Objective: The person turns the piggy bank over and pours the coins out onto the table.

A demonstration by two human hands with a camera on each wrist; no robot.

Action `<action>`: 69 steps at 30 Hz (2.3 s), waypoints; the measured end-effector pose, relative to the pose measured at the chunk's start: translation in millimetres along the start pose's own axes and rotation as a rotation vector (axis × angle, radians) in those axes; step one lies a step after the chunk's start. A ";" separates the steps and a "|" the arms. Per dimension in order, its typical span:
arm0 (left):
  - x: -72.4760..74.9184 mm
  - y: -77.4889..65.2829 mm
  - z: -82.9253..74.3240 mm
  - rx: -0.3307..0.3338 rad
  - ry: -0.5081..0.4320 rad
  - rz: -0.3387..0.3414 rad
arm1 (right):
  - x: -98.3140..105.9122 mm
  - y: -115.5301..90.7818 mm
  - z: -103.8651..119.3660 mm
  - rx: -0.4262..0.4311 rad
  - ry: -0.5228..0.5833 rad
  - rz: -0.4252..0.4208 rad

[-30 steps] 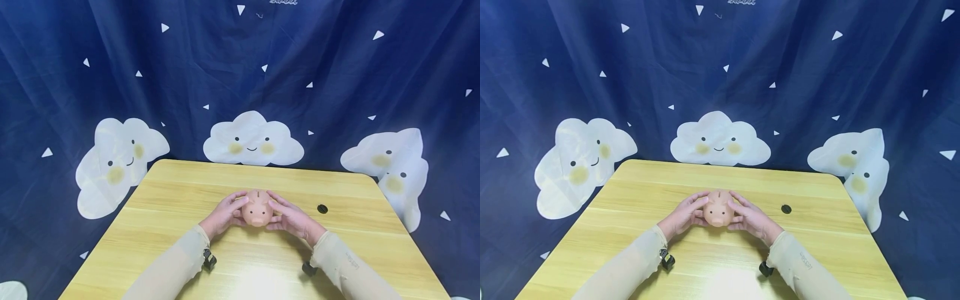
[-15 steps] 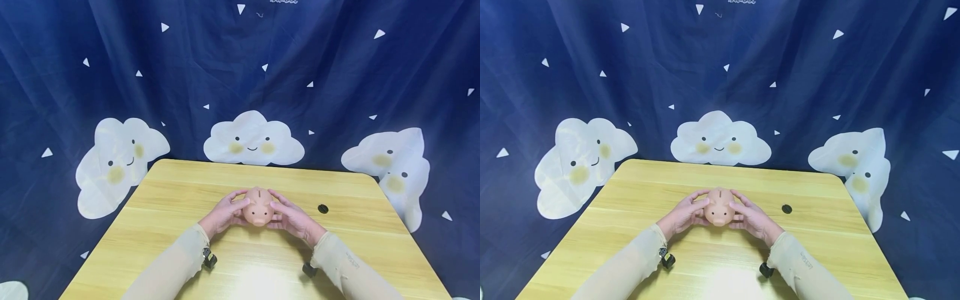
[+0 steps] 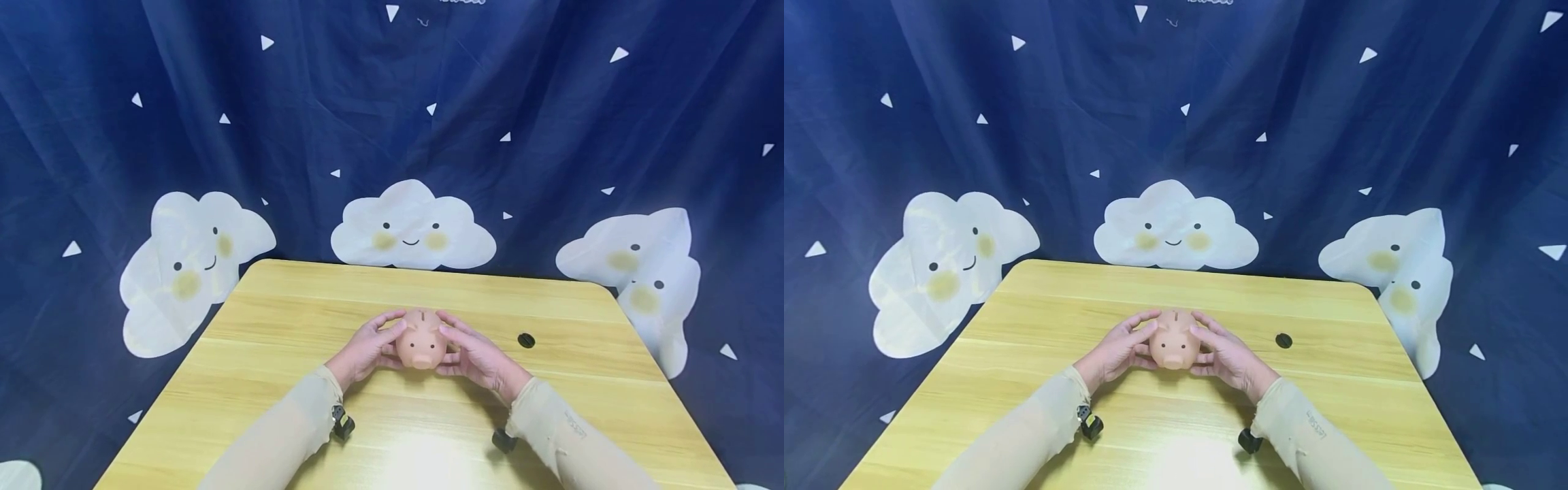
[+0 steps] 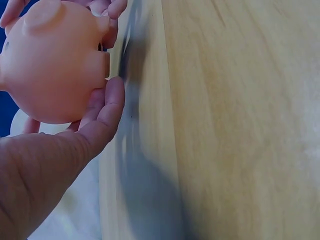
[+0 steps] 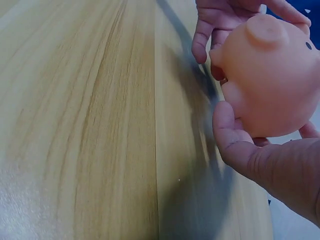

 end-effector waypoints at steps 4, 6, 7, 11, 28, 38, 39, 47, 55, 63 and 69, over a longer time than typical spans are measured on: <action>0.0 0.1 0.2 0.004 -0.003 -0.004 | -0.1 0.4 -0.1 0.000 0.001 -0.005; 0.2 0.1 0.1 0.004 -0.004 -0.004 | 0.1 0.6 -0.3 0.002 0.000 -0.004; 0.3 0.1 0.2 0.004 -0.004 -0.003 | 0.4 0.7 -0.5 0.001 0.002 -0.004; 0.1 -1.3 -1.0 0.011 0.002 0.006 | 0.4 1.7 -0.7 0.005 0.015 0.012; -2.0 -2.2 -3.0 0.045 -0.014 0.015 | -0.2 -0.1 0.6 0.018 -0.003 0.003; -6.6 -1.0 -24.1 0.023 -0.004 0.034 | -8.8 -3.5 21.8 0.033 -0.028 -0.041; -8.9 -3.6 -34.1 -0.028 0.008 0.034 | -11.7 -6.6 31.2 0.086 -0.052 -0.046; -26.6 -19.4 -90.4 -0.455 0.203 0.006 | -26.4 -32.2 77.3 0.555 -0.257 -0.069; -13.7 8.8 -10.3 0.024 -0.001 -0.018 | -5.7 -2.0 17.4 0.028 -0.006 -0.140; -12.4 9.9 -7.1 0.044 -0.011 -0.002 | -1.0 2.3 8.6 0.027 -0.007 -0.150; -9.9 11.5 -2.5 0.047 -0.014 -0.004 | -0.8 3.6 5.7 0.028 0.001 -0.159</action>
Point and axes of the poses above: each hand's wrist, its own y-axis towards the middle knuckle, its own x-axis out of the back of the hand, z = x × y, the point moved 5 cm from there along y, towards the middle knuckle, and after that the axes turned 1 degree about z, right-handed, at the moved point
